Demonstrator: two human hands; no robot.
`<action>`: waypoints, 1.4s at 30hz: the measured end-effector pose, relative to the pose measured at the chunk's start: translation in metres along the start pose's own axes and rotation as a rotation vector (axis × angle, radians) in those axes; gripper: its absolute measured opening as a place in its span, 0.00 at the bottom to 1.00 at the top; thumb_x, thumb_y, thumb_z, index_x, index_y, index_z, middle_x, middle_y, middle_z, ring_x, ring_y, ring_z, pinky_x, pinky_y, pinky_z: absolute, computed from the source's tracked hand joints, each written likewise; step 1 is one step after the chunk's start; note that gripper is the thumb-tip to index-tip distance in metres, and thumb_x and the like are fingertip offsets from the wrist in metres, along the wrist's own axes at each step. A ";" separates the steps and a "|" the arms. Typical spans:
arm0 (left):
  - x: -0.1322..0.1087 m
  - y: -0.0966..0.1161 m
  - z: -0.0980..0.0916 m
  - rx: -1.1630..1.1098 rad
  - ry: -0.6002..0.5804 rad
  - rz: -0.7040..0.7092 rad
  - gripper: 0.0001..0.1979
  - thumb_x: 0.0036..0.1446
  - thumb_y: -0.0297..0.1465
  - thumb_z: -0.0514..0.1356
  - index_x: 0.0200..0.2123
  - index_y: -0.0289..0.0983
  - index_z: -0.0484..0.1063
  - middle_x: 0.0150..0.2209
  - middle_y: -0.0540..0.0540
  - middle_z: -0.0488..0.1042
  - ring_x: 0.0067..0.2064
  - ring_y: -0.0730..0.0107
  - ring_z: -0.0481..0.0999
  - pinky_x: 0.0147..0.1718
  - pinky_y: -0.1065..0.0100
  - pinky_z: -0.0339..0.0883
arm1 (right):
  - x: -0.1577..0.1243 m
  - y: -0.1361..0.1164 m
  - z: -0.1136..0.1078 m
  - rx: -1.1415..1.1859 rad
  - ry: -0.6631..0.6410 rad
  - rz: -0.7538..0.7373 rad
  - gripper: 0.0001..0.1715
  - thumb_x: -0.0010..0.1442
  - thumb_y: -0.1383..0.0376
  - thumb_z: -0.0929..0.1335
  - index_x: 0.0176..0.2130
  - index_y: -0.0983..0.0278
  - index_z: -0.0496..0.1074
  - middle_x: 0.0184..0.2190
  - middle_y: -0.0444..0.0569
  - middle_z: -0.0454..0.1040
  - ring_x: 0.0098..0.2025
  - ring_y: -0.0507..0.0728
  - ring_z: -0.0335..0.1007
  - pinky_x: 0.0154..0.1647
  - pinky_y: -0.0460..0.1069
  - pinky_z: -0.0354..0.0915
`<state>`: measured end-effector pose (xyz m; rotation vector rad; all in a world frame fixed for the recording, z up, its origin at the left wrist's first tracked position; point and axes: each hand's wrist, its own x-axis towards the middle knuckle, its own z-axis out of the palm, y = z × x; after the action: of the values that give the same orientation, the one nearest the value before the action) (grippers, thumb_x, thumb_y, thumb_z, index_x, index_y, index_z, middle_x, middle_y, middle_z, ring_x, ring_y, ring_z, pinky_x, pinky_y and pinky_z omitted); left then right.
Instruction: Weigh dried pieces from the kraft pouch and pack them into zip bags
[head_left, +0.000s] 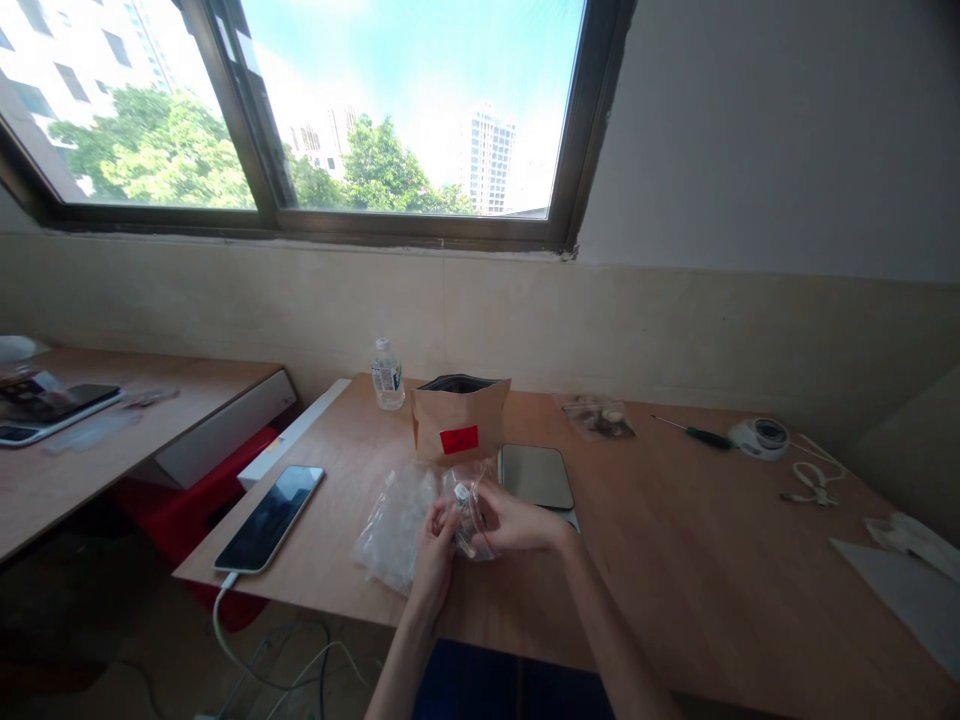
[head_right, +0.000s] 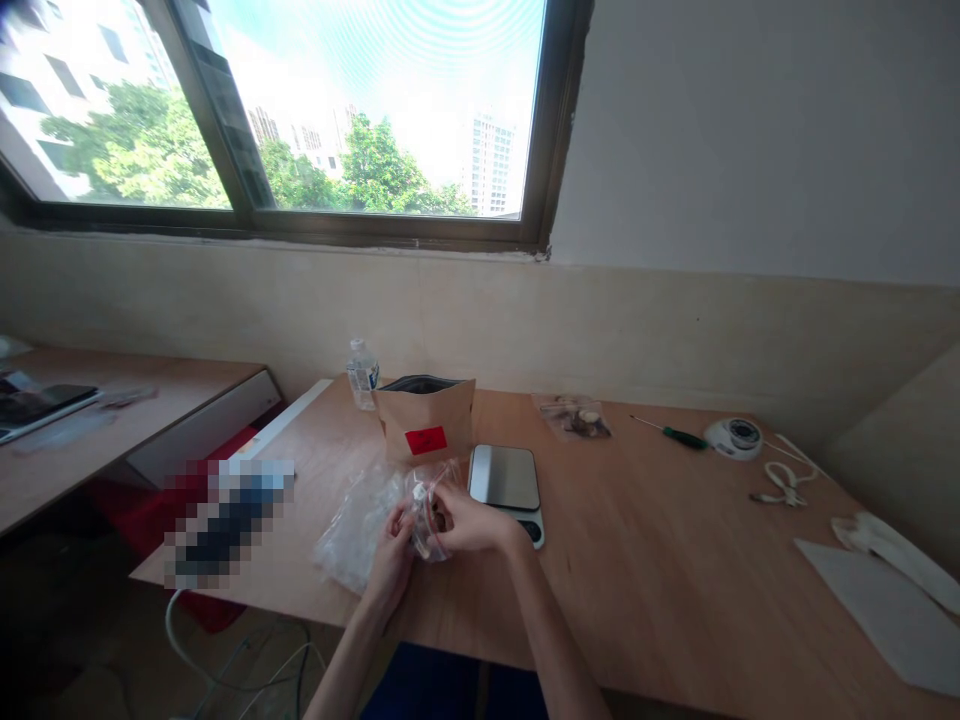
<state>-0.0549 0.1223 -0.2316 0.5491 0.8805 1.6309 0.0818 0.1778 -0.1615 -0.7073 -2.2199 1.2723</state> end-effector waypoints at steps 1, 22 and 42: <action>0.000 0.000 0.000 0.015 0.004 0.010 0.14 0.45 0.35 0.66 0.35 0.36 0.70 0.32 0.48 0.76 0.32 0.70 0.75 0.34 0.71 0.67 | -0.001 0.000 -0.001 0.000 -0.030 0.017 0.31 0.41 0.67 0.74 0.45 0.62 0.66 0.40 0.45 0.68 0.40 0.55 0.66 0.43 0.49 0.65; -0.003 -0.001 0.000 0.043 -0.053 -0.023 0.15 0.48 0.38 0.65 0.37 0.37 0.71 0.34 0.48 0.73 0.32 0.73 0.72 0.28 0.75 0.65 | 0.004 -0.009 -0.007 -0.118 -0.023 0.159 0.15 0.41 0.67 0.75 0.30 0.65 0.70 0.25 0.39 0.68 0.27 0.50 0.62 0.28 0.43 0.58; 0.003 -0.001 -0.001 -0.083 0.007 -0.073 0.18 0.46 0.39 0.65 0.39 0.35 0.75 0.40 0.45 0.78 0.40 0.63 0.77 0.40 0.67 0.68 | -0.009 -0.020 -0.028 -0.144 0.276 0.019 0.12 0.53 0.56 0.69 0.33 0.63 0.72 0.31 0.44 0.74 0.30 0.51 0.65 0.29 0.44 0.58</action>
<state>-0.0555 0.1247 -0.2328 0.4486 0.8250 1.5963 0.1027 0.1808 -0.1330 -0.9022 -2.0941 0.9642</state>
